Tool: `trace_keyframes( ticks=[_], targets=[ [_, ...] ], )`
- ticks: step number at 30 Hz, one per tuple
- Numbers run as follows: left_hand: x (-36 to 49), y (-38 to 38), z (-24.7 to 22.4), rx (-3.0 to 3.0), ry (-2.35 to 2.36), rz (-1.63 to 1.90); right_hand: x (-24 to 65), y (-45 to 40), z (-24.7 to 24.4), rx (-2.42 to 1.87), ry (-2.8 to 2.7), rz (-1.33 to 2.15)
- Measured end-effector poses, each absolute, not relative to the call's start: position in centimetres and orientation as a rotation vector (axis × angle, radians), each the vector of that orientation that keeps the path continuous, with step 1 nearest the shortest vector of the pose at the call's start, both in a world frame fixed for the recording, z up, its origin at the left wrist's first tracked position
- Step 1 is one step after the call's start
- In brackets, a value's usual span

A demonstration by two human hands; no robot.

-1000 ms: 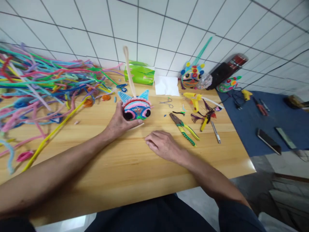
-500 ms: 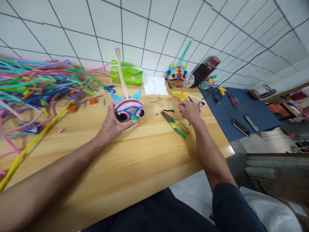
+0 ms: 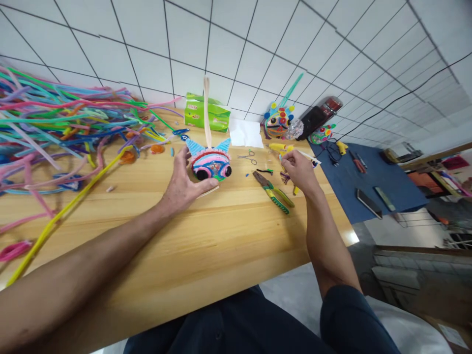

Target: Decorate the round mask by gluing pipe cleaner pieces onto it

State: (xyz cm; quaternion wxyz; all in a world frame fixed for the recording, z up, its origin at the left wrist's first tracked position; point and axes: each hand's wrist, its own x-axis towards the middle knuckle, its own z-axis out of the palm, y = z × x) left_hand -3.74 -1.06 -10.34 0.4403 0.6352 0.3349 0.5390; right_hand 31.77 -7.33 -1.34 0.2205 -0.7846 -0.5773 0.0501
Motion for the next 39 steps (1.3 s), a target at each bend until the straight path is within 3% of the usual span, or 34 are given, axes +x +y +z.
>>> trace_keyframes(
  ticks=[3,8,15,18,26,39],
  targets=[
    [-4.4,-1.5,-9.1,1.747,0.881,1.476,31.9,-8.9,-1.2,-1.945,-1.588,0.266],
    [-4.8,-4.1,-6.1,1.994,0.782,1.625,31.6,-8.8,-1.6,-1.930,-1.604,0.205],
    [-3.5,-9.8,-3.3,2.024,0.616,1.010,24.0,-13.9,-0.5,-1.545,-1.762,0.914],
    [-2.9,-10.2,-4.0,1.842,0.627,0.748,20.8,-15.9,-0.4,-1.472,-1.792,1.032],
    [-2.6,-8.7,-5.6,1.460,0.624,0.621,19.4,-14.3,-1.6,-1.418,-1.721,1.033],
    [-1.6,-8.7,-5.8,0.937,0.647,0.543,18.8,-14.0,-4.5,-1.335,-1.771,0.625]
  ],
)
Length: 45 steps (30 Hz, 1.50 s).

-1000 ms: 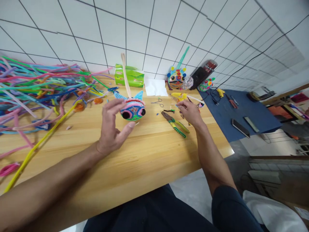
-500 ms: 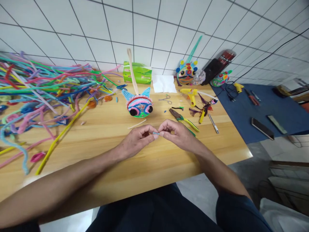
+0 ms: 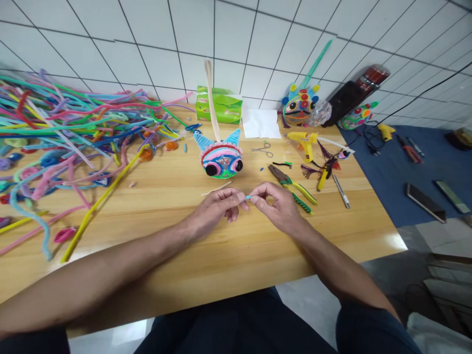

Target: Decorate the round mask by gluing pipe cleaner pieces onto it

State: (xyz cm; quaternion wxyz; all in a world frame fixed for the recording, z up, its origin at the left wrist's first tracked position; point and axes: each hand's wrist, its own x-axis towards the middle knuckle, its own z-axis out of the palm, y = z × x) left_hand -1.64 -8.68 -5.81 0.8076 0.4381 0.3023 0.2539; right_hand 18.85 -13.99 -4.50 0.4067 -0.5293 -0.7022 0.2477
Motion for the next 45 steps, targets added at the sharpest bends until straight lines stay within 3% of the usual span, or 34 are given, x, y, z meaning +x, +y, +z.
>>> trace_keyframes(
  ticks=[33,40,45],
  targets=[
    [-2.1,-8.5,-7.0,1.380,0.769,0.465,19.6,-14.0,-5.6,-1.261,-2.004,0.247],
    [-2.6,-8.2,-5.6,1.576,0.812,0.482,19.2,-14.3,-5.0,-1.332,-2.023,0.252],
    [-2.5,-7.8,-4.1,1.383,0.707,0.436,19.2,-14.4,-3.2,-1.341,-2.020,0.310]
  ],
)
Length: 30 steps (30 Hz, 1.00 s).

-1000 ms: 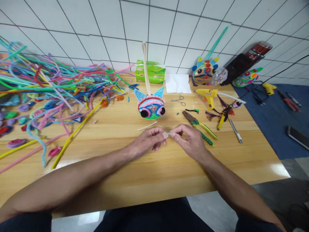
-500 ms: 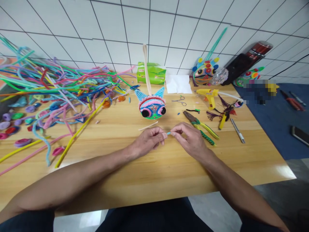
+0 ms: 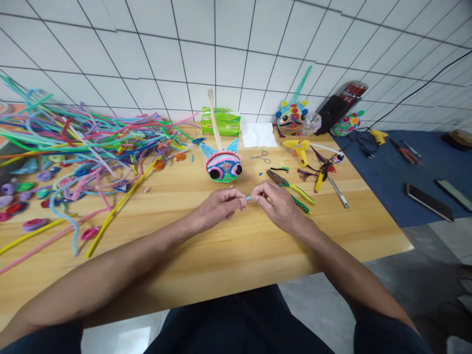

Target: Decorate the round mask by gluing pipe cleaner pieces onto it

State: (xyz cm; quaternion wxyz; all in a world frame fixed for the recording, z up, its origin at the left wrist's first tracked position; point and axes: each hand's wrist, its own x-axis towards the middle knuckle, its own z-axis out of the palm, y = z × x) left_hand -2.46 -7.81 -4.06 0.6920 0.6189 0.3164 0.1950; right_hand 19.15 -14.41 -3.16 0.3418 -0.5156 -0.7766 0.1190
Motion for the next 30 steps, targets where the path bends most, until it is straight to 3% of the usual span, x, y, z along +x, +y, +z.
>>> trace_keyframes(
  ticks=[9,12,17,30],
  targets=[
    [-2.6,-8.8,-1.9,0.940,0.599,0.466,18.2,-14.9,-2.1,-1.311,-1.840,0.392],
    [-3.0,-9.2,-1.5,0.871,0.617,0.463,18.4,-15.0,-1.8,-1.258,-1.835,0.272],
    [-3.4,-9.5,-1.2,0.828,0.645,0.435,18.1,-15.0,-0.9,-1.155,-2.047,0.064],
    [-4.5,-9.3,-2.1,0.887,0.631,0.437,16.9,-14.5,-0.9,-1.138,-2.080,0.112]
  ],
)
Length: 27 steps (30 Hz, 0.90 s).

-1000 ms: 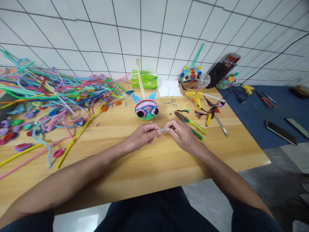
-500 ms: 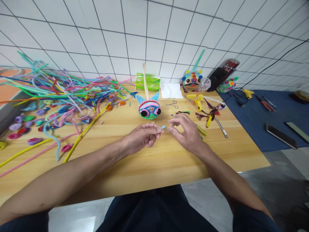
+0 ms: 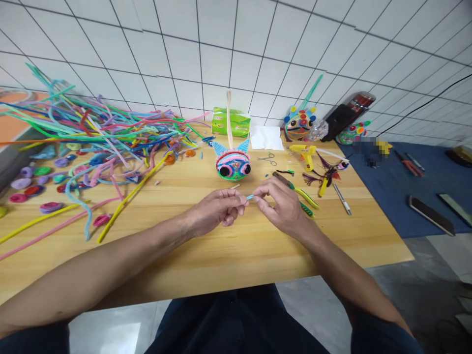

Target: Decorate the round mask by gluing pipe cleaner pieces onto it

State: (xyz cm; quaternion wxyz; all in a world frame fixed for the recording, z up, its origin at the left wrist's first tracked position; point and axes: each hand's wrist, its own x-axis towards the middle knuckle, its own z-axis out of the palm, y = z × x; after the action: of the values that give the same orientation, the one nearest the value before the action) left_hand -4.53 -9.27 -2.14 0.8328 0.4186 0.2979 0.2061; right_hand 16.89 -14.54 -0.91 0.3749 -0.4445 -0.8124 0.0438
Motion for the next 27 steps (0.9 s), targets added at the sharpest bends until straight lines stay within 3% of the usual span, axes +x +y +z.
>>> trace_keyframes(
  ticks=[5,13,21,27],
  targets=[
    [-4.6,-9.1,-2.3,0.955,0.631,0.445,17.1,-14.2,-1.2,-1.121,-2.131,0.060],
    [-4.9,-8.1,-2.0,1.195,0.676,0.567,16.4,-12.8,0.2,-1.248,-1.967,0.356],
    [-6.1,-5.8,-2.1,1.693,0.918,1.196,15.8,-7.3,-1.1,-1.289,-1.736,0.284],
    [-6.4,-3.9,-4.2,1.974,1.024,1.330,15.5,-5.4,-2.7,-1.347,-1.692,0.250]
  ],
)
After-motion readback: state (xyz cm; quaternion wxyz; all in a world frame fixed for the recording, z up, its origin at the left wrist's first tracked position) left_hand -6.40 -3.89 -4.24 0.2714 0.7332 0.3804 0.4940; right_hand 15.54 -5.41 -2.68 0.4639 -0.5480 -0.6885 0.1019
